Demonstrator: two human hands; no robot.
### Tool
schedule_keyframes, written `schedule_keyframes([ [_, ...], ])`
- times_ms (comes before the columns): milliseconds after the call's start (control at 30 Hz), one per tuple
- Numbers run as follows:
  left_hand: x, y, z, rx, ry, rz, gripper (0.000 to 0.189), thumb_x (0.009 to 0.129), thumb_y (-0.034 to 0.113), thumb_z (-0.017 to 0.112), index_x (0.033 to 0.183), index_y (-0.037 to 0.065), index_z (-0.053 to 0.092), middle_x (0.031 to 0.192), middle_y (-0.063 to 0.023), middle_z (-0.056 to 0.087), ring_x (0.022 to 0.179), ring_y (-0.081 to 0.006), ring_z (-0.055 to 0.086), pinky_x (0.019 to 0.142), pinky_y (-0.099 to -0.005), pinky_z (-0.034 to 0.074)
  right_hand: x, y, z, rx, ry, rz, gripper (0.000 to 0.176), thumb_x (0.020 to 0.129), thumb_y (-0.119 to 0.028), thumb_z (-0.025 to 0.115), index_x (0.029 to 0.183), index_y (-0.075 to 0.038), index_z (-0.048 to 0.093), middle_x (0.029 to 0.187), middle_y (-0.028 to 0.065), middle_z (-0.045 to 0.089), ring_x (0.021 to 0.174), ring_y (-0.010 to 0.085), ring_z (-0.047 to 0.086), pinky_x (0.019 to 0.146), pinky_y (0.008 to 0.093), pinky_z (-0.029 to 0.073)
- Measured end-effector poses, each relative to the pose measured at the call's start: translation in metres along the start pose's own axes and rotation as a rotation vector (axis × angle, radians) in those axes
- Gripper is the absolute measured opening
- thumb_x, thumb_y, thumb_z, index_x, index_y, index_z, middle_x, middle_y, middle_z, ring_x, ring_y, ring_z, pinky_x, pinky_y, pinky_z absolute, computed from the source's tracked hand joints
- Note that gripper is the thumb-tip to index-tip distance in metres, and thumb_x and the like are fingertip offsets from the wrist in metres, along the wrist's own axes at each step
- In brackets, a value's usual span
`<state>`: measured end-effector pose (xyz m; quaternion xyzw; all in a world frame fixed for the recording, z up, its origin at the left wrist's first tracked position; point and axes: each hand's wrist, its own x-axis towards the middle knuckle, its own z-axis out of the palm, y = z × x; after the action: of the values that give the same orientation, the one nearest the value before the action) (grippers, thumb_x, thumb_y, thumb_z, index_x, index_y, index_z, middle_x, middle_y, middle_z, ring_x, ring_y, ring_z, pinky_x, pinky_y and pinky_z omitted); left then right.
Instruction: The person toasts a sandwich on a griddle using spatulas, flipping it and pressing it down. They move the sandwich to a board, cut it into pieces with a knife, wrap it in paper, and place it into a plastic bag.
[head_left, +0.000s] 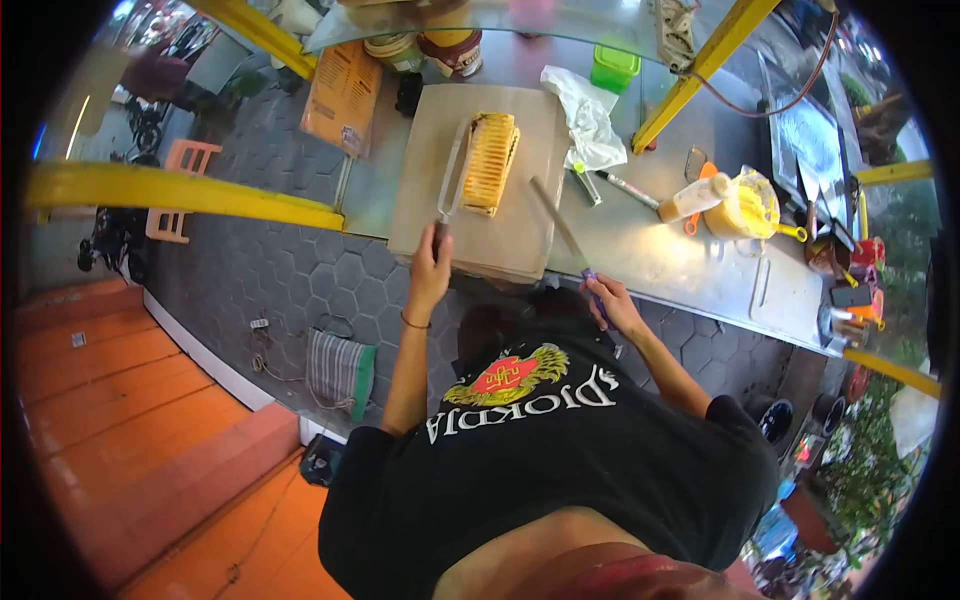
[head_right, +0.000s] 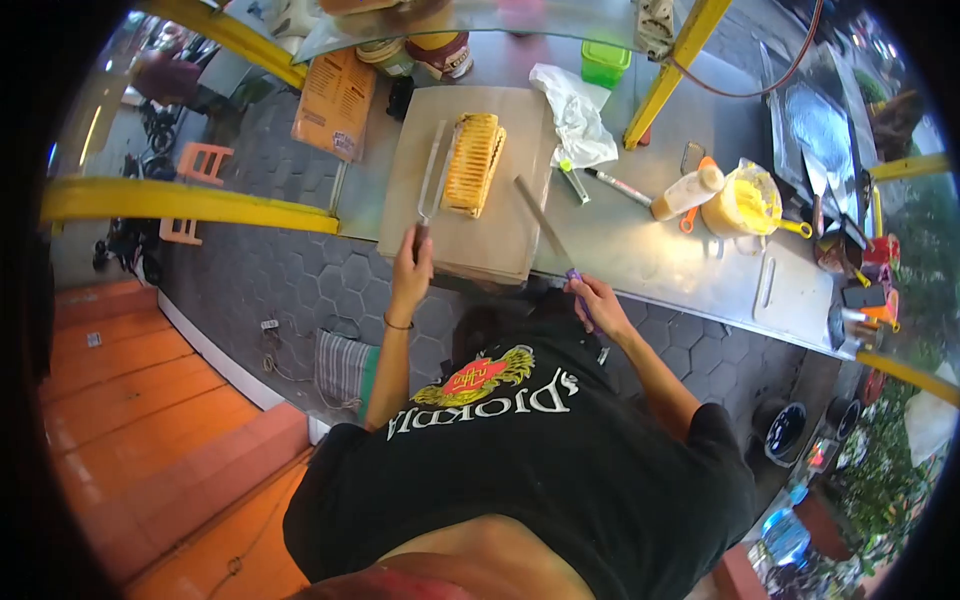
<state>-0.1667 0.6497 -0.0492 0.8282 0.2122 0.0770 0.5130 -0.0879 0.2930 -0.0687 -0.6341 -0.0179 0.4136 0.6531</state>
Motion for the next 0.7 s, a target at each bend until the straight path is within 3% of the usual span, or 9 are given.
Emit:
schedule_keyframes([
  [33, 0.006, -0.009, -0.008, 0.059, 0.153, 0.111, 0.043, 0.101, 0.022, 0.054, 0.136, -0.003, 0.051, 0.093, -0.0222, 0.067, 0.077, -0.0282, 0.063, 0.076, -0.0375, 0.050, 0.003, 0.009, 0.006, -0.037, -0.053, 0.061, 0.034, 0.107, -0.033, 0.044, 0.105, -0.002, 0.058, 0.052, 0.0027, 0.049, 0.036, 0.0103, 0.045, 0.035, 0.0257, 0.034],
  [200, 0.038, -0.018, -0.024, 0.190, -0.100, 0.099, 0.049, 0.096, 0.012, 0.058, 0.143, 0.002, 0.048, 0.095, -0.0258, 0.067, 0.078, -0.0309, 0.065, 0.075, -0.0368, 0.051, 0.055, -0.024, 0.051, 0.039, -0.065, 0.155, 0.033, 0.104, -0.035, 0.049, 0.100, -0.005, 0.062, 0.053, 0.0023, 0.049, 0.036, 0.0100, 0.044, 0.035, 0.0261, 0.036],
  [267, 0.039, -0.017, -0.023, 0.119, -0.100, 0.289, 0.048, 0.095, 0.012, 0.058, 0.142, 0.002, 0.050, 0.095, -0.0266, 0.067, 0.079, -0.0359, 0.066, 0.074, -0.0375, 0.052, 0.072, -0.062, 0.075, -0.022, 0.119, 0.135, 0.031, 0.103, -0.035, 0.051, 0.097, -0.006, 0.064, 0.054, 0.0009, 0.049, 0.035, 0.0089, 0.043, 0.035, 0.0252, 0.034],
  [300, 0.044, -0.017, -0.026, 0.103, -0.061, 0.402, 0.047, 0.094, 0.011, 0.059, 0.139, 0.003, 0.053, 0.095, -0.0273, 0.067, 0.080, -0.0399, 0.066, 0.073, -0.0386, 0.052, 0.077, -0.069, 0.076, -0.168, 0.110, 0.018, 0.030, 0.101, -0.031, 0.053, 0.098, -0.003, 0.063, 0.056, 0.0080, 0.054, 0.040, 0.0173, 0.051, 0.040, 0.0326, 0.039],
  [333, 0.050, -0.009, -0.034, 0.094, -0.071, 0.417, 0.047, 0.094, 0.011, 0.059, 0.139, 0.003, 0.053, 0.095, -0.0273, 0.067, 0.080, -0.0399, 0.066, 0.073, -0.0386, 0.052, 0.077, -0.078, 0.086, -0.168, 0.129, 0.010, 0.030, 0.101, -0.031, 0.053, 0.098, -0.003, 0.063, 0.056, 0.0080, 0.054, 0.040, 0.0173, 0.051, 0.040, 0.0326, 0.039],
  [400, 0.044, 0.000, -0.049, 0.145, -0.089, 0.223, 0.047, 0.094, 0.014, 0.059, 0.140, 0.004, 0.052, 0.099, -0.0269, 0.067, 0.087, -0.0425, 0.066, 0.075, -0.0426, 0.052, 0.064, -0.089, 0.111, -0.539, 0.405, -0.065, 0.029, 0.098, -0.028, 0.055, 0.099, 0.000, 0.061, 0.060, 0.0184, 0.057, 0.052, 0.0284, 0.059, 0.052, 0.0417, 0.044],
  [433, 0.042, -0.001, -0.052, 0.135, -0.101, 0.223, 0.047, 0.094, 0.014, 0.059, 0.140, 0.004, 0.052, 0.099, -0.0269, 0.067, 0.087, -0.0425, 0.066, 0.075, -0.0426, 0.052, 0.056, -0.102, 0.125, -0.542, 0.430, 0.007, 0.028, 0.096, -0.025, 0.056, 0.102, 0.003, 0.059, 0.071, 0.0276, 0.059, 0.067, 0.0413, 0.063, 0.064, 0.0496, 0.045],
  [567, 0.037, -0.006, -0.060, 0.280, -0.188, 0.206, 0.051, 0.095, 0.016, 0.057, 0.143, 0.003, 0.046, 0.100, -0.0270, 0.067, 0.090, -0.0429, 0.066, 0.077, -0.0480, 0.052, 0.062, -0.083, 0.166, -0.636, 0.489, -0.179, 0.027, 0.093, -0.017, 0.053, 0.114, 0.000, 0.055, 0.082, 0.0325, 0.063, 0.078, 0.0509, 0.061, 0.069, 0.0550, 0.045],
  [700, 0.033, -0.001, -0.061, 0.234, -0.240, 0.251, 0.053, 0.095, 0.017, 0.056, 0.144, 0.000, 0.044, 0.097, -0.0288, 0.066, 0.090, -0.0447, 0.065, 0.077, -0.0490, 0.052, 0.072, -0.081, 0.201, -0.699, 0.507, -0.228, 0.039, 0.092, -0.016, 0.054, 0.128, -0.002, 0.049, 0.082, 0.0323, 0.064, 0.081, 0.0506, 0.063, 0.072, 0.0578, 0.046],
])
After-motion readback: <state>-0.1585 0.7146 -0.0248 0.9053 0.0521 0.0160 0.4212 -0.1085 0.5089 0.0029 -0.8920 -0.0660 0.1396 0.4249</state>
